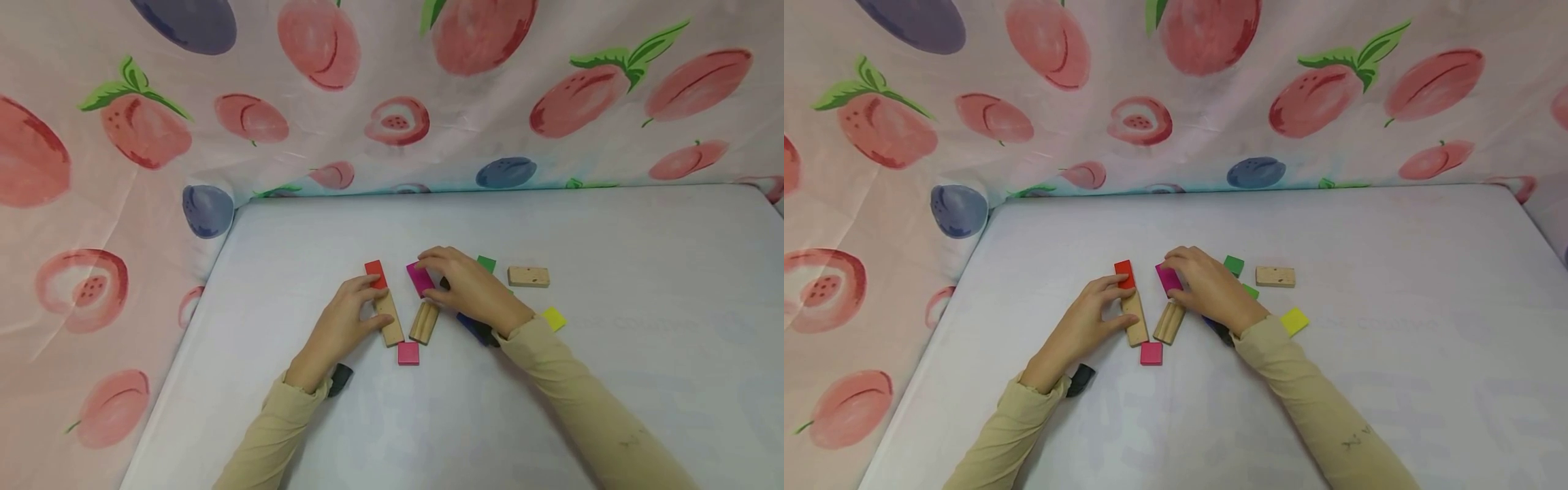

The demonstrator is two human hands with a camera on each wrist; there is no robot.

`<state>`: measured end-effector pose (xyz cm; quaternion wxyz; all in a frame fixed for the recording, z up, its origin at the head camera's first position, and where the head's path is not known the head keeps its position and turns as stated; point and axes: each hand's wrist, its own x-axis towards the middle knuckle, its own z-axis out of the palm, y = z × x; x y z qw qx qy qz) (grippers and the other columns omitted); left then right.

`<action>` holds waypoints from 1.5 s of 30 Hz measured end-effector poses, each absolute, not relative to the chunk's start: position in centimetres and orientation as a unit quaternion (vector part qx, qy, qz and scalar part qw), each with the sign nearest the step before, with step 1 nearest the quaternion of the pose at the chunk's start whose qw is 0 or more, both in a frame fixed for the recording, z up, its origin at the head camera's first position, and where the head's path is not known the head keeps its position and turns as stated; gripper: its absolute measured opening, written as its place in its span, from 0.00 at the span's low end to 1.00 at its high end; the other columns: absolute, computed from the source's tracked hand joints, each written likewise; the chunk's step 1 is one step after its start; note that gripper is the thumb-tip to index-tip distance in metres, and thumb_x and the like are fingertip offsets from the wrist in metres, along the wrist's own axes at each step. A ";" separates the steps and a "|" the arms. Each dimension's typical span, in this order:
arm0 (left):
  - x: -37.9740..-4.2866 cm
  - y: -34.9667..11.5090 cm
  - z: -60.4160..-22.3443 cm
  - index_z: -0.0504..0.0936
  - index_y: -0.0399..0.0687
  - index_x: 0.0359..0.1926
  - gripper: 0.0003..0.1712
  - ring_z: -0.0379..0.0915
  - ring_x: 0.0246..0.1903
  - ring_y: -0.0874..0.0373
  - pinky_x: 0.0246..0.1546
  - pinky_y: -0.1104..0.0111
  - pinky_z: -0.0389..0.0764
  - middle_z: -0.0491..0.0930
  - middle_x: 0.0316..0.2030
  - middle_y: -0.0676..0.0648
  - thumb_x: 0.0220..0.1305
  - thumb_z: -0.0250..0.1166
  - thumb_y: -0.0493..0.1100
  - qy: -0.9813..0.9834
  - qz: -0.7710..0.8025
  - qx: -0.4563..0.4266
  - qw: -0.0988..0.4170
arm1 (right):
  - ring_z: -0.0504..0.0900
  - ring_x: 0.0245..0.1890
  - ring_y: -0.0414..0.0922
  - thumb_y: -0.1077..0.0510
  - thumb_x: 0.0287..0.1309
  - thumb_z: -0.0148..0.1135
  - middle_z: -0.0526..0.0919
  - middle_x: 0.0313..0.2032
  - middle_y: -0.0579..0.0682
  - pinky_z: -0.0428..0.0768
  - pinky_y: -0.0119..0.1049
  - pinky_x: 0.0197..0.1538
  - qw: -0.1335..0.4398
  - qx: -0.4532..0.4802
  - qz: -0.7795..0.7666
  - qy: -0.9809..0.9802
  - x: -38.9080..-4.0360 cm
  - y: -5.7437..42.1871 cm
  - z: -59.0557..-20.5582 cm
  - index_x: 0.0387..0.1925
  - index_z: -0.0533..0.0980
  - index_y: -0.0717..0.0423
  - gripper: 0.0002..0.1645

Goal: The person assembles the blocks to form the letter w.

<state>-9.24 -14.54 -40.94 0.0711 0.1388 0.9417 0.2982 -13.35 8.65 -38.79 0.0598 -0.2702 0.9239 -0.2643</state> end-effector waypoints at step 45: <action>-9.2 -14.4 -41.0 0.82 0.42 0.57 0.28 0.59 0.71 0.48 0.70 0.53 0.66 0.68 0.69 0.45 0.57 0.75 0.47 0.939 0.307 0.137 0.071 | 0.72 0.66 0.53 0.55 0.58 0.72 0.74 0.65 0.56 0.73 0.47 0.67 0.144 -0.290 -0.249 0.913 -16.1 8.1 -39.4 0.63 0.75 0.58 0.32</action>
